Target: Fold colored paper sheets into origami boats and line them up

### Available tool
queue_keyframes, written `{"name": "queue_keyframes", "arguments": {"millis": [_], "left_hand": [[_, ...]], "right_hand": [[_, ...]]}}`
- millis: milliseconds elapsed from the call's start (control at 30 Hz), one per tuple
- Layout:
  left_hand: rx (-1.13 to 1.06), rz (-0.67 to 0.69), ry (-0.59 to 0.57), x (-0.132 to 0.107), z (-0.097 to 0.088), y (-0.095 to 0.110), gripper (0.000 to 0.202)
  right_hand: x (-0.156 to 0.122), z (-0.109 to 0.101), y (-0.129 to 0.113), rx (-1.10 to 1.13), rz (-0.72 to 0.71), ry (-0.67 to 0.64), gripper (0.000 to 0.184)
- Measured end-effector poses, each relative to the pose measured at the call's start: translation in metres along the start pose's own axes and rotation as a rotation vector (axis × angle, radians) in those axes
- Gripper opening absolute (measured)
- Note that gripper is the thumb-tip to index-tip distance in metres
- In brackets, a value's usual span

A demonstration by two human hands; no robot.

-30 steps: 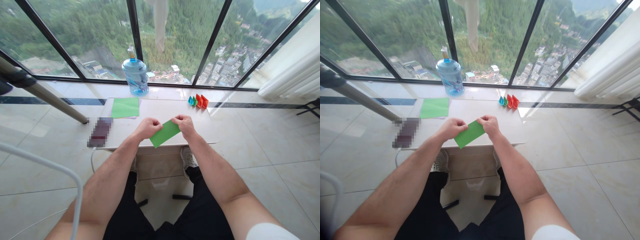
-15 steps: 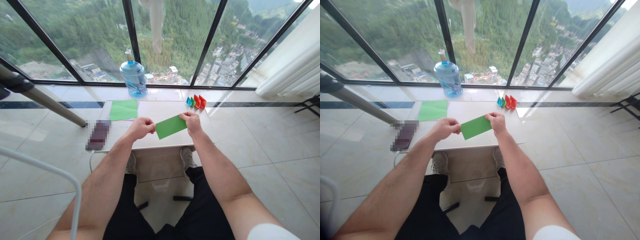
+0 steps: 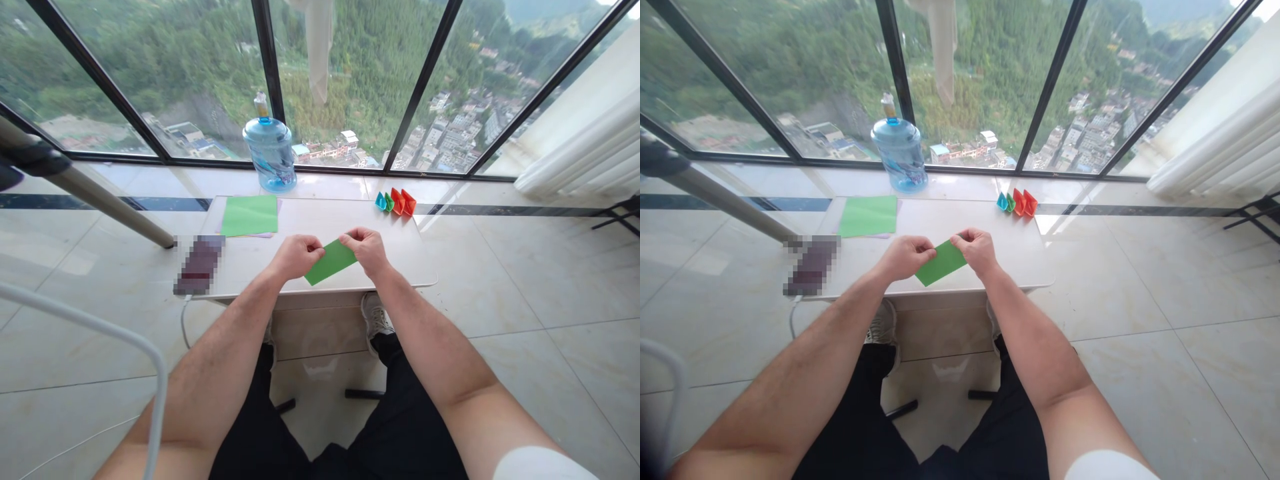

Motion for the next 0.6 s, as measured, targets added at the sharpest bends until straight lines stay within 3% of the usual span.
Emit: {"name": "queue_keyframes", "arguments": {"millis": [367,600], "left_hand": [[0.12,-0.086,-0.007,0.0,-0.029,-0.004,0.024],[0.301,-0.045,-0.032,0.001,-0.014,-0.009,0.015]], "right_hand": [[0.011,-0.026,-0.005,-0.011,0.007,0.09,0.031],[0.008,-0.012,0.007,-0.104,0.051,0.046,0.029]]}}
Point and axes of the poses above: each hand's wrist, its own x-axis towards the middle knuckle, its own z-axis out of the palm, y = z × x, the point moved 3 cm from there along x, towards the middle knuckle, and after that the axes turned 5 degrees about z, right-handed, at the moved point
